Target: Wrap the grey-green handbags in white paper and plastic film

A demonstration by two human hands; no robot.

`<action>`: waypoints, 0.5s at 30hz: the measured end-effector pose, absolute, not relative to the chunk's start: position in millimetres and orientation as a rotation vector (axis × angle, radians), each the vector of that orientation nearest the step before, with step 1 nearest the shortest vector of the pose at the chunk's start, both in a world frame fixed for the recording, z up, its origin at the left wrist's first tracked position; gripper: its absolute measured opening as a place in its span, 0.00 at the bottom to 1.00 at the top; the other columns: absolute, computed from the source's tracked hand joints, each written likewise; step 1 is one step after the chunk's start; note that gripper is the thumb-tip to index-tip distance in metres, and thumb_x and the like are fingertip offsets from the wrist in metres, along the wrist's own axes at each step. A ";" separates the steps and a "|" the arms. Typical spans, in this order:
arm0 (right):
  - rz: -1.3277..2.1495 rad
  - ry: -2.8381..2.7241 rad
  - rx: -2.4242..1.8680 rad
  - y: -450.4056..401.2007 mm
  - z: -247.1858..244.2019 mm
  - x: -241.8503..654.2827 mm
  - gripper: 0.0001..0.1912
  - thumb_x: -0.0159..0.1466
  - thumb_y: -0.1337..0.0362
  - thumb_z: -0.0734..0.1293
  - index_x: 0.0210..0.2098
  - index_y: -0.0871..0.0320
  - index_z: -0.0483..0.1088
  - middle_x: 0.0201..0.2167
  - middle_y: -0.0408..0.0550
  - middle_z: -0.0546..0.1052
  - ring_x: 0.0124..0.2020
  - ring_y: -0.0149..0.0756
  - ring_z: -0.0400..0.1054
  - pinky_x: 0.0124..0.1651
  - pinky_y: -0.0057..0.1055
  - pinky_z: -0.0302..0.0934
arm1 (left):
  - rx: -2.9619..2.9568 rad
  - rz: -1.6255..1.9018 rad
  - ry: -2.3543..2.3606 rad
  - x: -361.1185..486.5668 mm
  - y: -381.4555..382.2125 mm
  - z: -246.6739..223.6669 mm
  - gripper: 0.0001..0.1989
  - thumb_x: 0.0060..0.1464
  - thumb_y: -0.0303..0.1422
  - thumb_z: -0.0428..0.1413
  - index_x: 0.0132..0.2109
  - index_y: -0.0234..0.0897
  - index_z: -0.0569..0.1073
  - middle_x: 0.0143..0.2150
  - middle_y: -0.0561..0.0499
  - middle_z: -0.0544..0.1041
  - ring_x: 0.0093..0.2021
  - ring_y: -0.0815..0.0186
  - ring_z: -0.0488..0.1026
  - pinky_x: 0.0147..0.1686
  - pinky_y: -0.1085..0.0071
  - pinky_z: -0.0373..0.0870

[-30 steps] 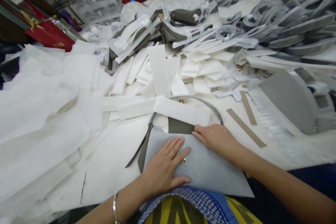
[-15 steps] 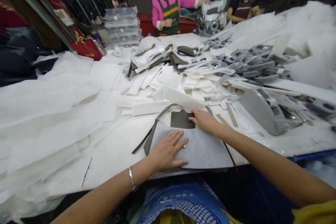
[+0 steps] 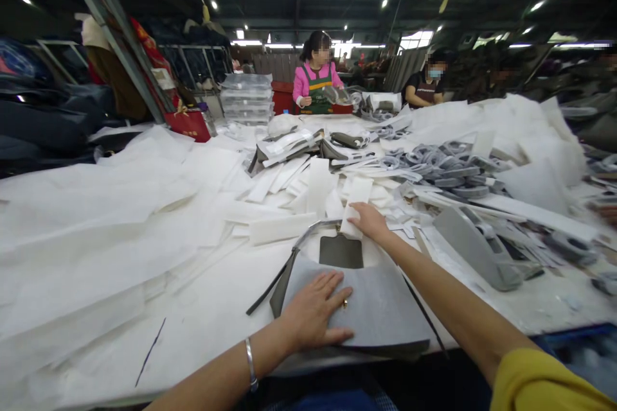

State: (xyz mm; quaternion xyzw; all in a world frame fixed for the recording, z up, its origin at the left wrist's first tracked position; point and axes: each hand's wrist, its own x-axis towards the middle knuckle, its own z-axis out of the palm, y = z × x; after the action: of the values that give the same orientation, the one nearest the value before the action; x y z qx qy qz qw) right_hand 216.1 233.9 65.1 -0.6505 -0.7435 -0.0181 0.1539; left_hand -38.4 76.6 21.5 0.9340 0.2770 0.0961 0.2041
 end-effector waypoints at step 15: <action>0.416 -2.205 -1.800 182.6 55.9 189.1 0.13 0.64 0.56 0.67 0.42 0.57 0.78 0.30 0.46 0.80 0.32 0.38 0.73 0.37 0.30 0.65 | 2.684 0.357 0.774 -37.3 76.1 16.5 0.41 0.59 0.60 0.48 0.70 0.40 0.57 0.73 0.37 0.52 0.73 0.49 0.50 0.70 0.53 0.50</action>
State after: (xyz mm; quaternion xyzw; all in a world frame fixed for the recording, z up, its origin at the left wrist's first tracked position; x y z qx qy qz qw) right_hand 189.1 182.6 55.9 -0.6201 -0.7598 0.1434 0.1322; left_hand -37.3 76.1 16.5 0.9405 0.2713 0.1250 0.1618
